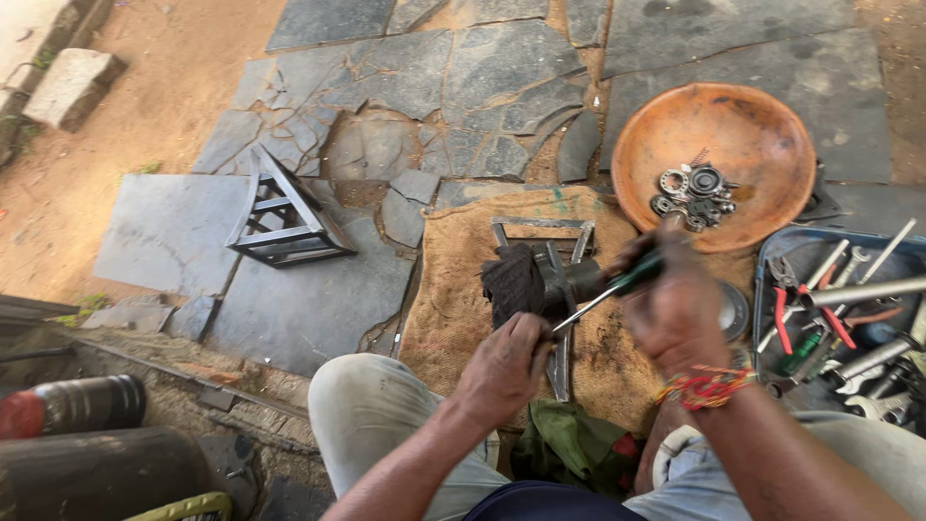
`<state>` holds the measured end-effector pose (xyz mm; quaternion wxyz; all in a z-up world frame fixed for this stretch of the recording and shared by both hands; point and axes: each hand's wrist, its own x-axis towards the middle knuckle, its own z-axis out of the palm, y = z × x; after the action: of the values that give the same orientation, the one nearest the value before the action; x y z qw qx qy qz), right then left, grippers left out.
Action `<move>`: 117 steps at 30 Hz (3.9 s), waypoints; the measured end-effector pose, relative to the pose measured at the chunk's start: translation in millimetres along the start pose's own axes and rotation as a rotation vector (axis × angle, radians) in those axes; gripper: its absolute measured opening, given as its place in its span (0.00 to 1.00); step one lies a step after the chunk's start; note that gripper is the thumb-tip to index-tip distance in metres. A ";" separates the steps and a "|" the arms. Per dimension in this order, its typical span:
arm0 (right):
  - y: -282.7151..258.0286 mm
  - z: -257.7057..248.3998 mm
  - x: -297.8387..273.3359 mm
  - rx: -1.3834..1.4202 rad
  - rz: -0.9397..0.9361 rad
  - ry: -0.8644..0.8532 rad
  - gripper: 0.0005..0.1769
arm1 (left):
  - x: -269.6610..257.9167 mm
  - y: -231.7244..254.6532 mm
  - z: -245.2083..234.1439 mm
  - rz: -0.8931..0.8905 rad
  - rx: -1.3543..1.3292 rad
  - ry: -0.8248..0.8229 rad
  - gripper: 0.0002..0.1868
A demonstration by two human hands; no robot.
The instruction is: The person disassembles and works on a metal mechanical component using a screwdriver, handling small parts and placing them in a wooden bowl.
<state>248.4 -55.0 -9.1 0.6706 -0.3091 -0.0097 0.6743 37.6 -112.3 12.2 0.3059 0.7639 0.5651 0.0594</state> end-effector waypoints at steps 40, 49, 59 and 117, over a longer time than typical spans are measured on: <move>26.0 -32.8 43.1 -1.615 -0.279 -0.187 0.22 | 150.9 -25.0 -35.6 -0.229 0.248 0.059 0.09; 27.8 -41.7 44.2 -1.593 -0.286 -0.207 0.23 | 111.6 -55.2 -17.6 0.027 -0.020 0.303 0.13; 24.4 -38.7 50.9 -1.604 -0.231 -0.227 0.23 | 129.5 -48.1 -62.4 -0.148 0.810 -0.277 0.13; 31.4 -42.6 68.9 -1.113 0.109 -0.051 0.14 | 73.3 -97.1 -6.6 -0.288 -1.176 0.364 0.16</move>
<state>244.8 -12.5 -84.8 0.3700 -0.6001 -0.3645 0.6084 -19.6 -26.8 -53.1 0.5786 0.3620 0.5781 0.4472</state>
